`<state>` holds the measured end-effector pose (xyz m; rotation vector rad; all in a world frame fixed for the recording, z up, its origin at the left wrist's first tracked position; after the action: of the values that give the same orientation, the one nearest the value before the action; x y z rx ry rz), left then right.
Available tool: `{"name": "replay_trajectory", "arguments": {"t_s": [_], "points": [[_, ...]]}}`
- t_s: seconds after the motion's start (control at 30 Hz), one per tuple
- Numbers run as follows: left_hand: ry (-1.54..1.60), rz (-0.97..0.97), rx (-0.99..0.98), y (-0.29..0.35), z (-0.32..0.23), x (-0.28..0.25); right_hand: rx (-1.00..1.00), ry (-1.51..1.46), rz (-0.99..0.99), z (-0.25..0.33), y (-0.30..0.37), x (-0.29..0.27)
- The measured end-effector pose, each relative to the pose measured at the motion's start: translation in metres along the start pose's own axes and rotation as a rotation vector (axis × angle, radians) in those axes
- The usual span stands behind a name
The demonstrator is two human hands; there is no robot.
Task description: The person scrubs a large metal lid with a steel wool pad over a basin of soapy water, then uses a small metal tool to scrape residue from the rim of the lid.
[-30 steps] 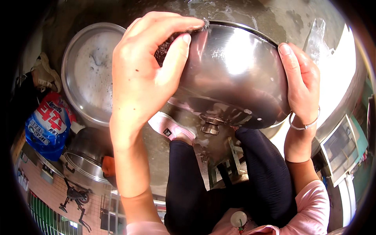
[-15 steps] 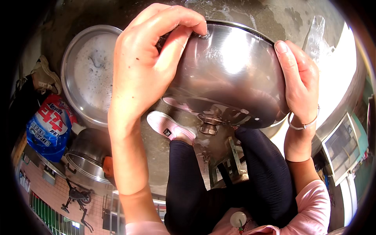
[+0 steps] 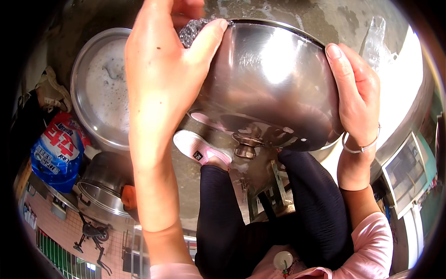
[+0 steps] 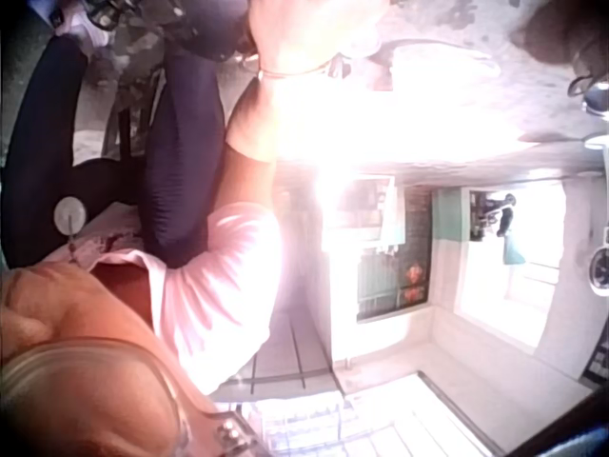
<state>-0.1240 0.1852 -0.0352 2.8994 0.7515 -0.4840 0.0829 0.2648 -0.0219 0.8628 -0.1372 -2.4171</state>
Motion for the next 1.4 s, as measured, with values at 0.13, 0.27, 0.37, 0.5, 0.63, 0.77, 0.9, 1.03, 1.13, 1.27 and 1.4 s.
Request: {"name": "replay_trajectory", "arguments": {"t_s": [0.13,0.27,0.37,0.5,0.63,0.77,0.9,1.03,1.13,1.27,1.4], "points": [[-0.233,0.047,-0.077,-0.001,0.015,-0.002,-0.007,0.004,0.019,-0.001,-0.002,0.000],[-0.309,0.025,-0.268,0.004,0.021,-0.008,-0.023,-0.024,0.008,0.000,-0.001,0.003],[-0.335,-0.007,-0.232,0.004,0.009,-0.007,-0.027,-0.025,0.009,0.001,-0.001,0.002],[-0.517,-0.008,-0.179,0.003,-0.021,-0.003,-0.022,0.009,0.017,-0.001,0.000,0.000],[-0.598,0.065,-0.105,0.003,-0.028,0.000,-0.038,0.043,0.033,0.003,0.000,0.001],[-0.299,-0.065,-0.158,0.015,-0.022,0.001,-0.059,0.013,0.020,0.003,0.001,0.001],[-0.501,0.031,-0.077,0.003,-0.011,-0.001,-0.055,0.014,0.021,0.003,0.000,0.002],[-0.492,0.014,-0.189,0.007,-0.028,0.002,0.016,0.062,0.069,0.001,0.000,0.000],[-0.627,-0.022,-0.160,0.008,-0.030,0.004,0.001,0.104,0.093,0.004,0.002,0.002],[-0.495,0.065,-0.127,0.009,-0.045,0.005,0.026,0.057,0.084,0.002,0.003,0.003],[-0.633,0.034,-0.052,0.009,-0.031,0.001,0.012,0.061,0.082,0.004,0.004,0.003]]}}
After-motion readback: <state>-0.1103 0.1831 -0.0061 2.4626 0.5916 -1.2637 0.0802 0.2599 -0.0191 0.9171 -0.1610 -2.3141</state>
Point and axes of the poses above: each hand's wrist, its own y-axis away from the middle knuckle, its own x-axis out of the palm, z = x × y, the point moved 8 cm from there along -y, towards the middle knuckle, and after that the axes turned 1 degree about y, right-handed, at the moved point
